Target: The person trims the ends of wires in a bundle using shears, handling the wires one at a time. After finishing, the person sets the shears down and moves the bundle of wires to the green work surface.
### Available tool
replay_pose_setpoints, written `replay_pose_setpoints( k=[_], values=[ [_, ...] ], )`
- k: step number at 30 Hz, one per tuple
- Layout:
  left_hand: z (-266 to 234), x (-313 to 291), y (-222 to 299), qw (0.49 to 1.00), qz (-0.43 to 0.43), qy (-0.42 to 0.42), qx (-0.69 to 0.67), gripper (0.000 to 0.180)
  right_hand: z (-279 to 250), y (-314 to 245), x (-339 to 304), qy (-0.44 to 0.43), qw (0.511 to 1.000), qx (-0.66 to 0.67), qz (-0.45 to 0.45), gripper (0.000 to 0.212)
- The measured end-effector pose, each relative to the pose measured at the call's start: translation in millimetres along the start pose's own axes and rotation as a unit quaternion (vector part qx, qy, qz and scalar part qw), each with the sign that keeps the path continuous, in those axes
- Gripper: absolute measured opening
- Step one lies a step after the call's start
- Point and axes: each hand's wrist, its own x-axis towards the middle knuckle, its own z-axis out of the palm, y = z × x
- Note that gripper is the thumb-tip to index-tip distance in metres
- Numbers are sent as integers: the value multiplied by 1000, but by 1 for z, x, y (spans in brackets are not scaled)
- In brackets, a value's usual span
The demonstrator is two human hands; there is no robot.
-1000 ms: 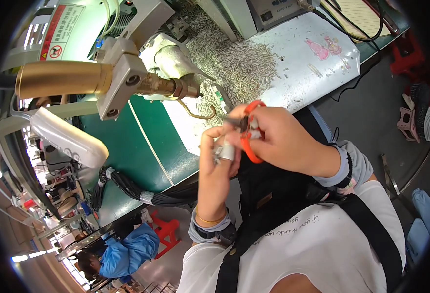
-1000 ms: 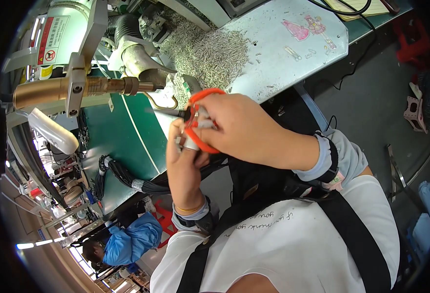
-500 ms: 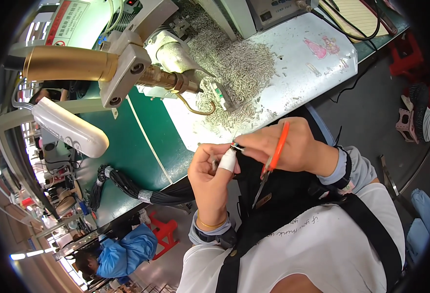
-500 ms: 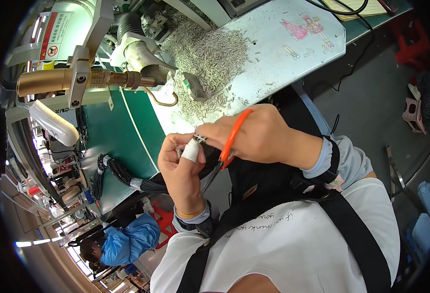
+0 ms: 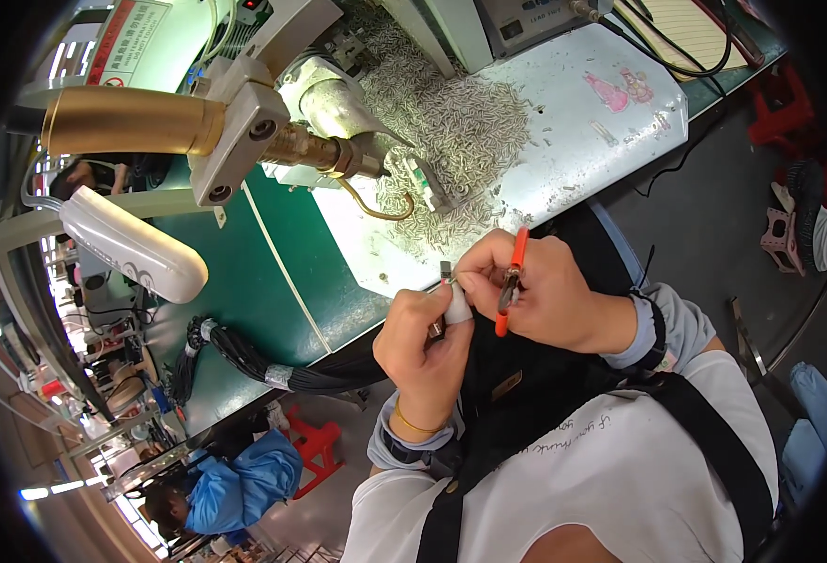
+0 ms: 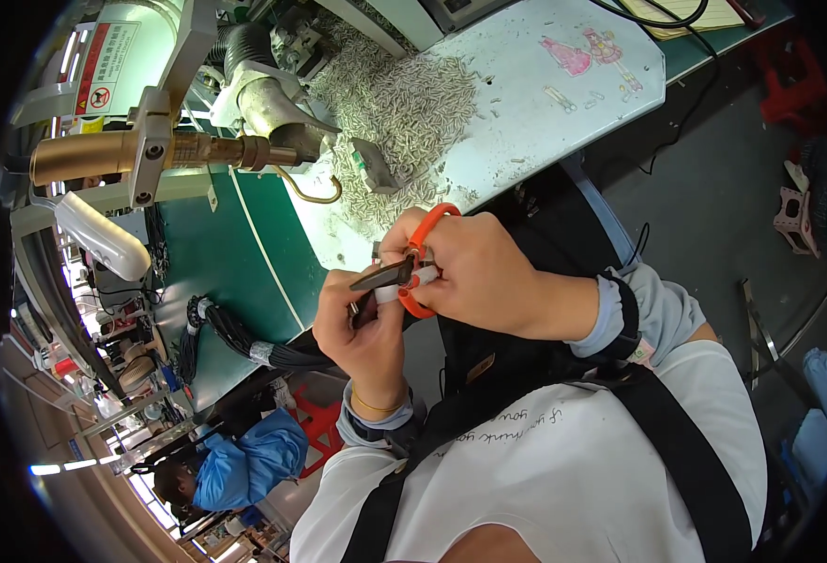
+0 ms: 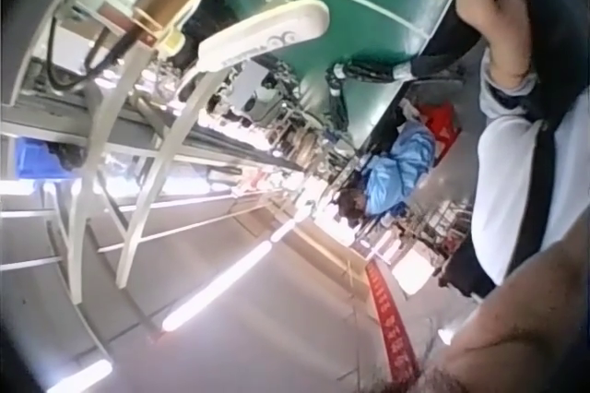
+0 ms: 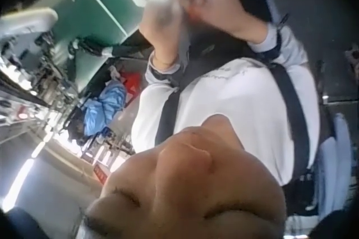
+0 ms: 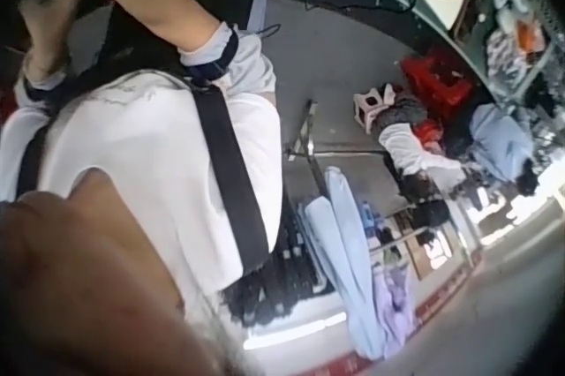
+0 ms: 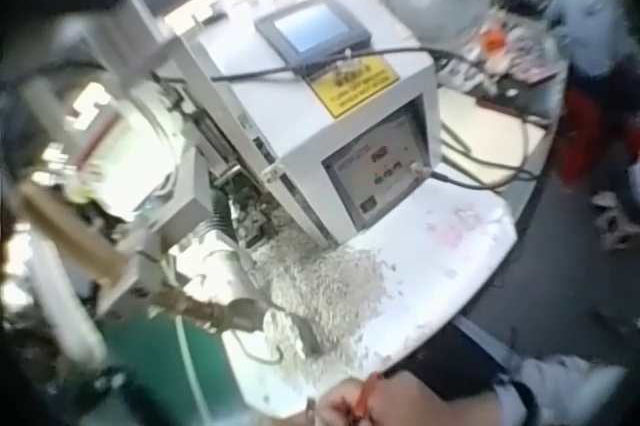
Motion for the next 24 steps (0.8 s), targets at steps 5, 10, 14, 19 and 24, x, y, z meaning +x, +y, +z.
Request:
replay_pose_setpoints(
  k=[5, 10, 14, 19, 24],
  values=[
    [1, 4, 3, 990, -85, 25, -110, 21, 1, 3, 2, -34, 977, 176, 117, 4],
    [-1, 9, 4, 883, -321, 27, -343, 12, -3, -10, 8, -47, 928, 290, 228, 7],
    [-1, 9, 1, 894, -295, 36, -334, 8, -5, -7, 5, -41, 958, 194, 205, 16],
    [-4, 4, -1, 901, -277, 71, -327, 12, -12, -5, -2, -101, 979, -136, 109, 30],
    [-1, 6, 7, 913, -257, 90, -302, 17, -8, -6, -4, -138, 958, -205, 147, 40]
  ],
)
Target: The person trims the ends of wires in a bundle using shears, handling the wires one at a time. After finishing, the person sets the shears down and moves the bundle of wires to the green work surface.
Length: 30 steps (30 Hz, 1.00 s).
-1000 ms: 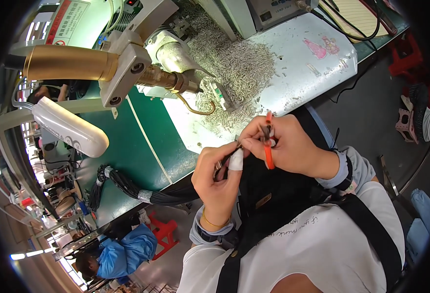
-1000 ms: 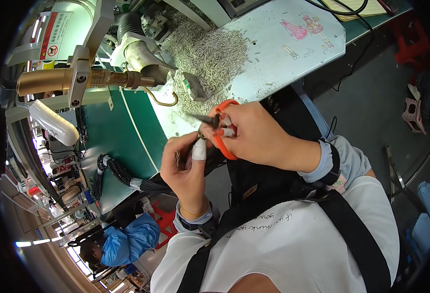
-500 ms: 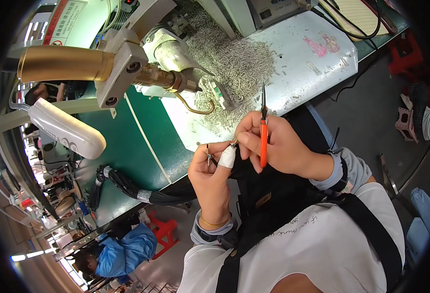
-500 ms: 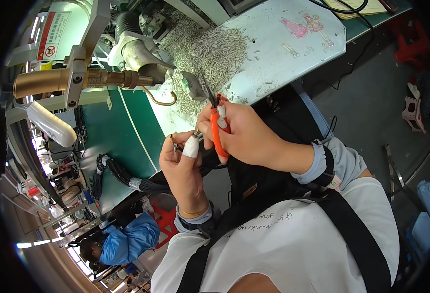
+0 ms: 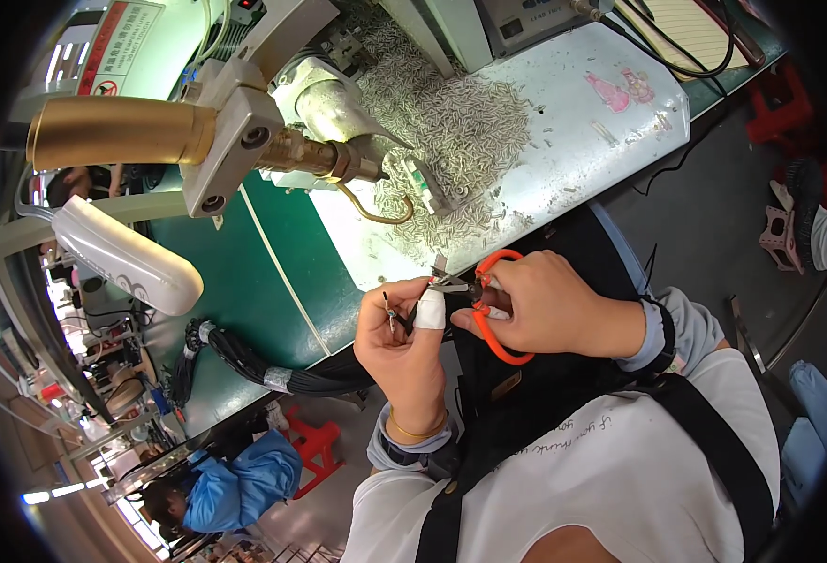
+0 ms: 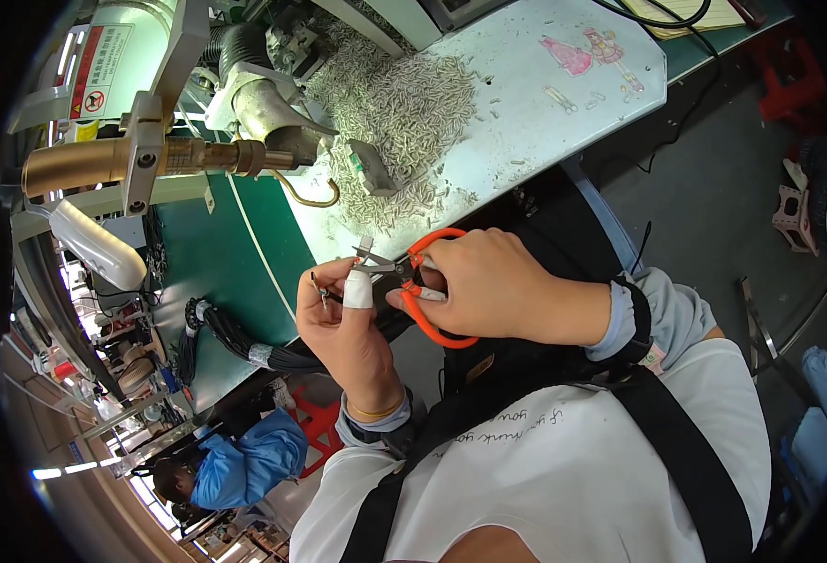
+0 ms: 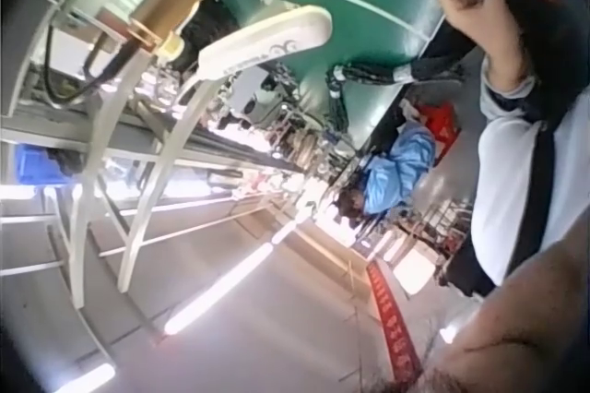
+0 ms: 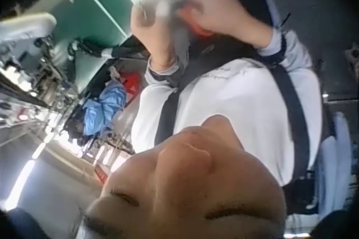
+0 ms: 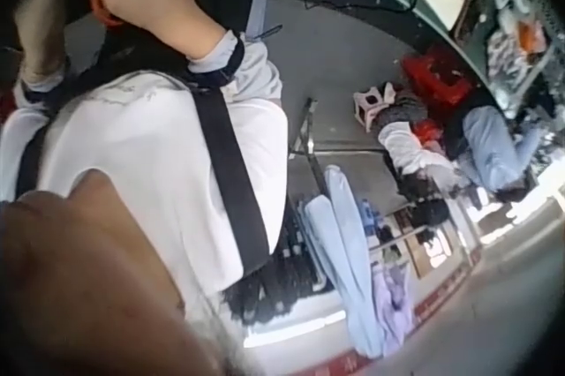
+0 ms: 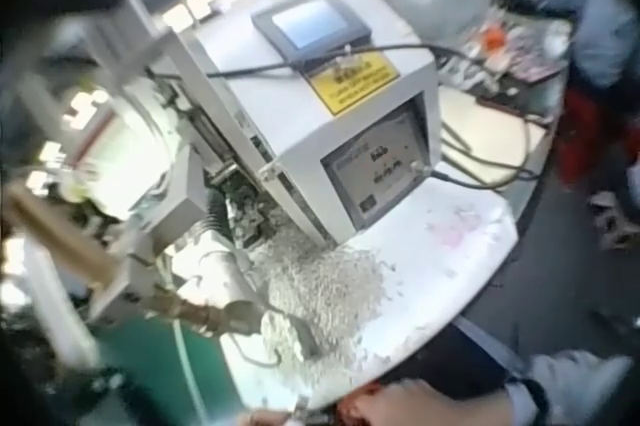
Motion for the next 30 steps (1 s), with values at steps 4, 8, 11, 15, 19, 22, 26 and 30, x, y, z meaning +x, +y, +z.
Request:
replay_pose_setpoints(
  k=[4, 8, 11, 15, 19, 22, 26, 30],
  values=[
    [0, 2, 3, 1000, -1, -13, 20, 15, 7, 6, 0, 30, 999, 0, -38, 34],
    [-1, 18, 6, 994, -95, -60, 6, 11, 13, 13, 0, -24, 976, 214, -16, 29],
    [-3, 43, 2, 982, -137, -102, -75, 10, -3, 4, 3, -41, 931, 349, 92, 24],
    [2, 69, -8, 969, -155, -121, -150, 10, -18, -6, 24, 42, 912, 392, 111, 20],
    [6, 78, -8, 969, -157, -112, -154, 10, -26, -2, 59, 97, 944, 309, 69, 17],
    [7, 83, -8, 969, -168, -107, -143, 11, -27, 0, 69, 96, 956, 271, 58, 17],
    [2, 88, -5, 968, -188, -108, -129, 13, -26, 3, 75, 96, 962, 252, 43, 17],
    [0, 90, -5, 968, -186, -121, -120, 13, -23, 3, 75, 130, 968, 215, 3, 17]
  ],
)
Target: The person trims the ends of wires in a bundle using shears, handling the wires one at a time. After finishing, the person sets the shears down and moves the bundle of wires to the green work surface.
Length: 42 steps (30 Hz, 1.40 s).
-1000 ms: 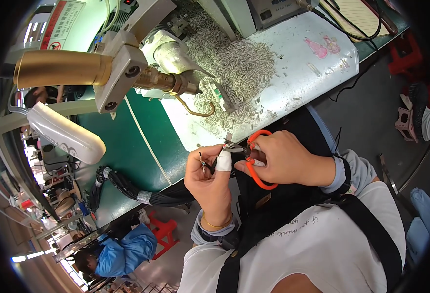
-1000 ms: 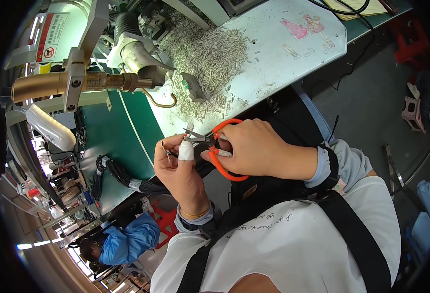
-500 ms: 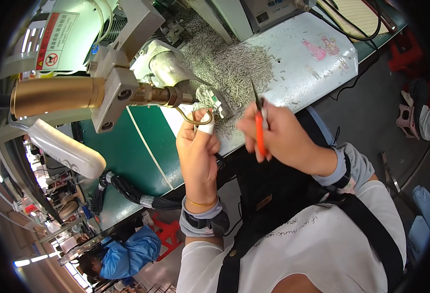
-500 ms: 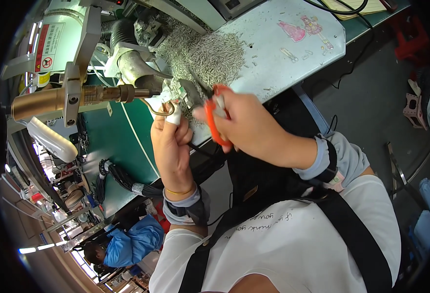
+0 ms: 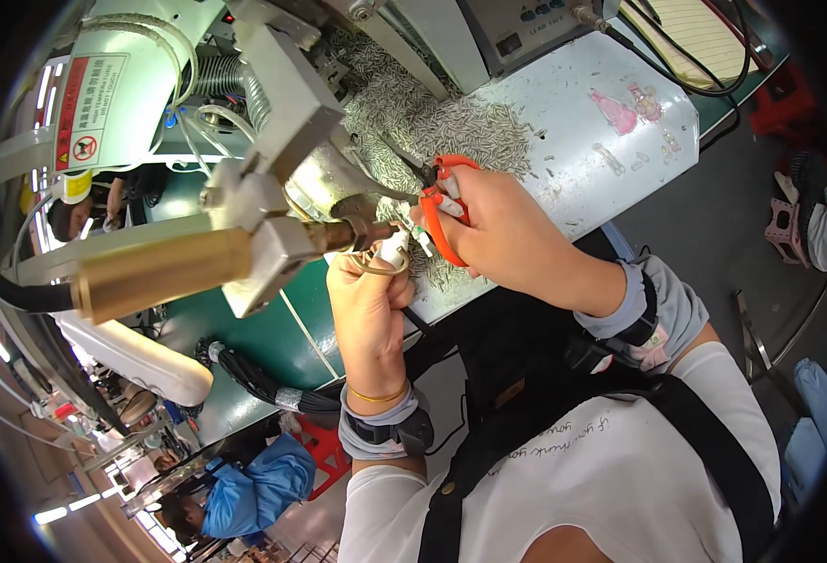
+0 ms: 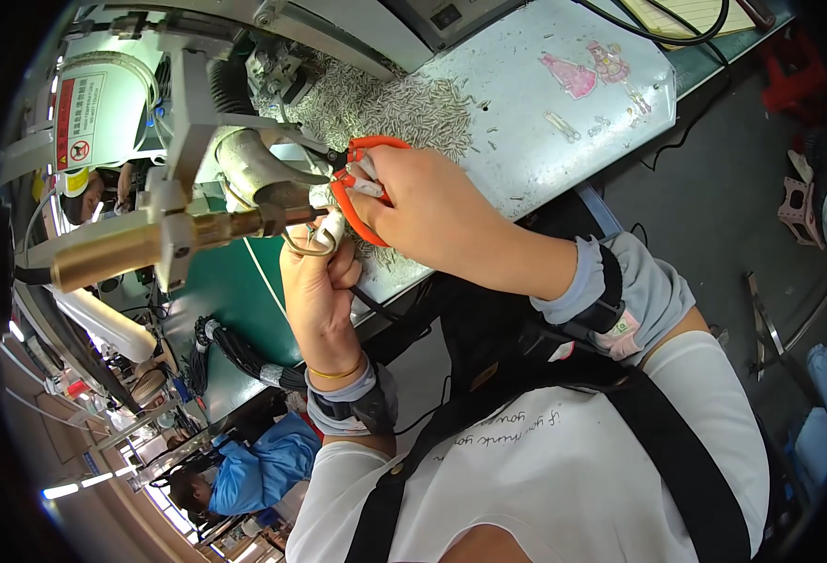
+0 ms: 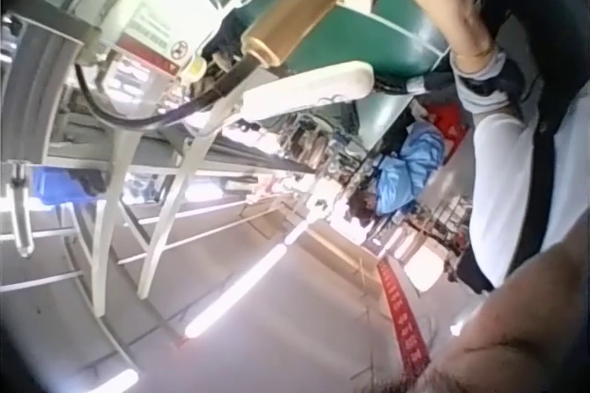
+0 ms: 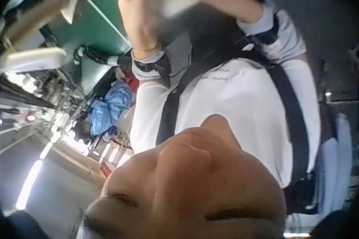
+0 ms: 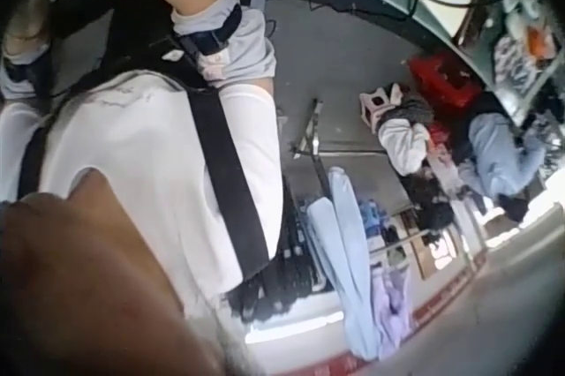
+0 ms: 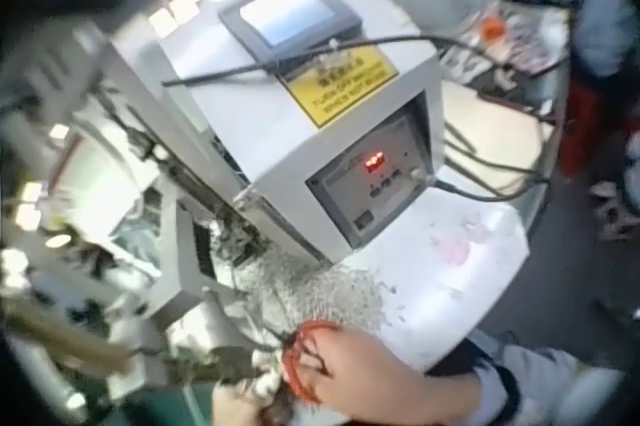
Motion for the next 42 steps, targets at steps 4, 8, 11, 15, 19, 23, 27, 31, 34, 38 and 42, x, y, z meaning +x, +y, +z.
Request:
replay_pose_setpoints(
  k=[4, 8, 11, 15, 19, 23, 27, 31, 34, 38, 42],
  values=[
    [3, -3, -2, 999, 23, 17, 13, 13, 1, 1, 0, 13, 1000, -14, -15, 17],
    [6, -4, -2, 998, 37, 36, 31, 12, 1, 1, -1, 18, 999, -17, -23, 18],
    [5, -4, -1, 998, 34, 29, 32, 13, 1, -1, -3, 20, 1000, -7, -20, 19],
    [2, -6, 0, 999, 38, 3, 16, 12, 2, 0, -6, 34, 999, 2, -40, 18],
    [10, -25, 4, 995, -53, -32, -74, 9, -6, 4, -21, 13, 1000, 15, -19, 15],
    [19, -45, -10, 986, 99, 120, 58, 9, -11, 0, -36, 28, 998, -55, 13, 12],
    [16, -62, -18, 955, 83, 8, 284, 11, -6, -11, -54, 100, 961, -221, -133, 11],
    [17, -66, -27, 948, 121, -63, 288, 13, -5, -7, -61, -26, 964, -242, -109, 16],
    [23, -70, -19, 989, 39, -14, 138, 19, -7, -1, -59, -11, 997, -65, -50, 25],
    [12, -72, -30, 986, 77, 19, 147, 19, 0, 11, -64, 63, 974, -132, -173, 27],
    [7, -74, -33, 931, 211, 30, 297, 17, -14, -5, -72, -54, 860, -362, -355, 22]
  ],
)
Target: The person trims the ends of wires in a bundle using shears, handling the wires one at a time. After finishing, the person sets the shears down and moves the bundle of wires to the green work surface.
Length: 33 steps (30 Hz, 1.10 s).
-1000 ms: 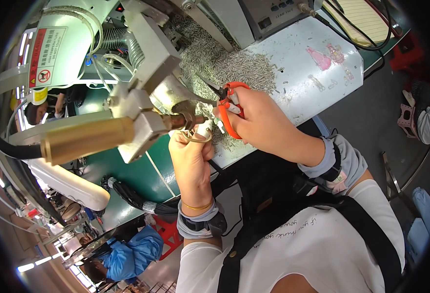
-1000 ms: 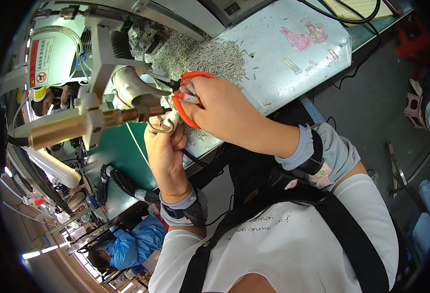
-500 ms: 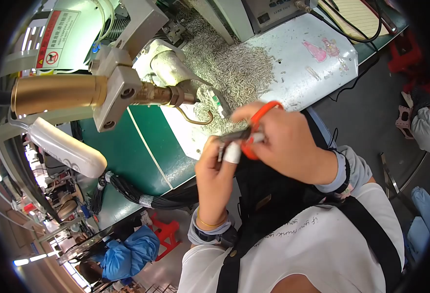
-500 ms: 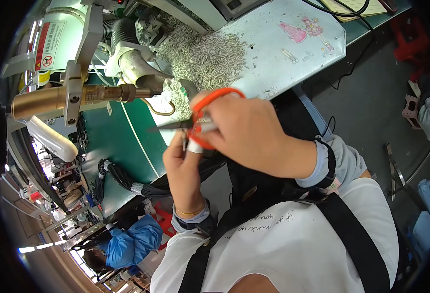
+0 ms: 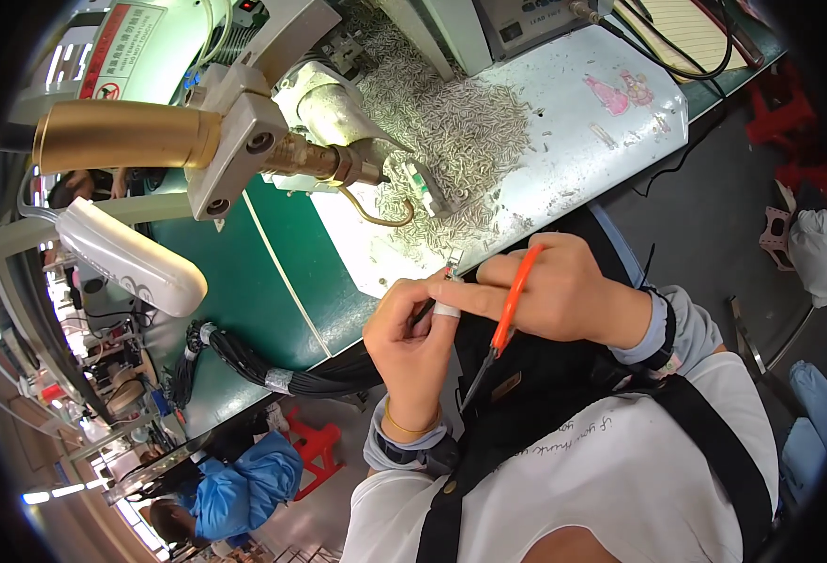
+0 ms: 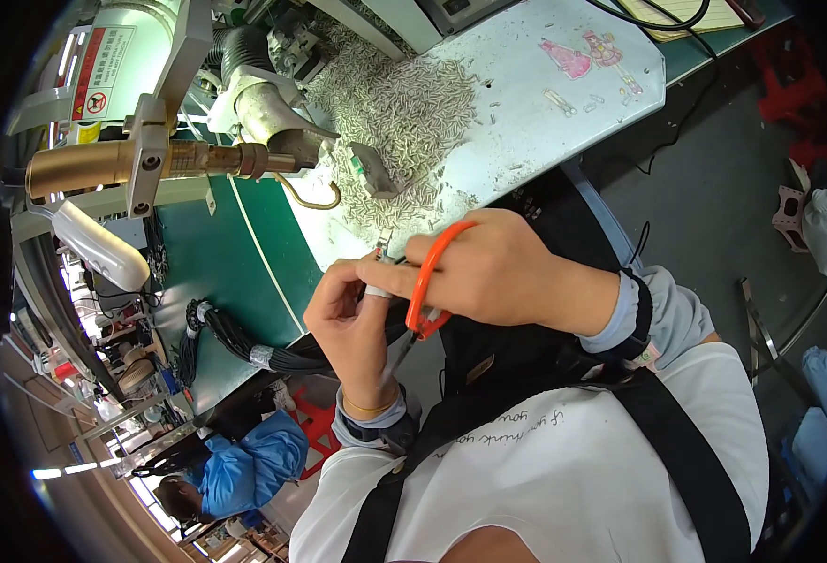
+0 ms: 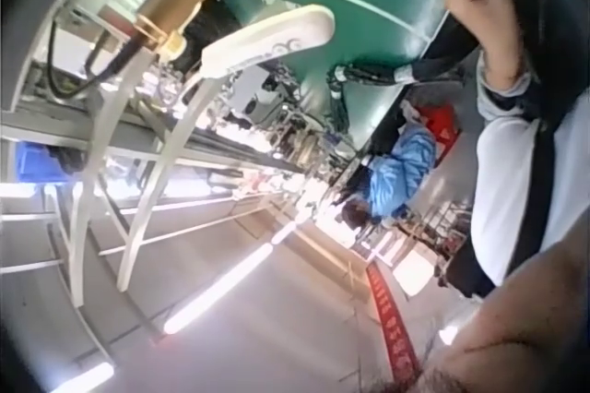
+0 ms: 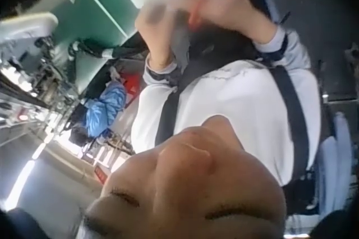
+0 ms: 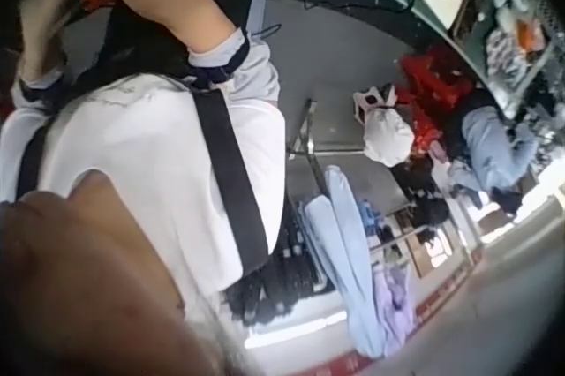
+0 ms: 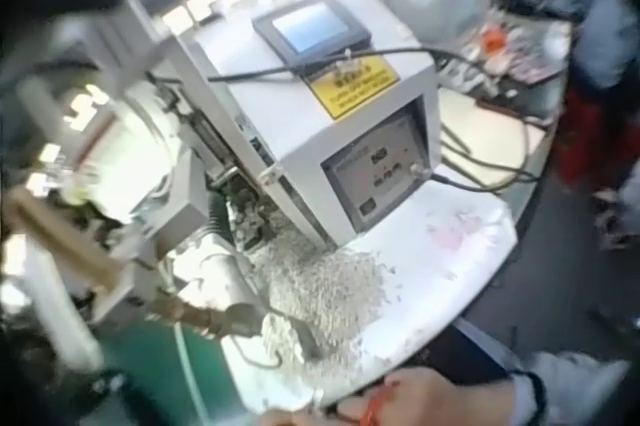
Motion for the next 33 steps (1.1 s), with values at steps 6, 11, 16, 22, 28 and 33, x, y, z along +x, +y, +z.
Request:
replay_pose_setpoints(
  k=[6, 11, 16, 22, 28, 33],
  values=[
    [7, 3, 4, 1000, -1, 22, -7, 14, 21, 11, -7, 131, 991, 16, 0, 15],
    [8, -2, -4, 993, 82, 77, 47, 17, 23, 4, 1, 74, 896, 362, 247, 13],
    [9, 0, 0, 987, 115, 78, 76, 21, 6, 8, 15, -71, 617, 655, 430, 10],
    [9, 2, 1, 973, 164, 63, 151, 25, 21, -6, 7, 47, 791, 495, 357, 10],
    [14, -1, -4, 979, 170, 83, 71, 21, 30, -7, 7, 120, 922, 307, 203, 13],
    [9, 2, 8, 973, -106, 75, -192, 17, 24, -2, 10, 25, 785, 523, 330, 12]
  ],
)
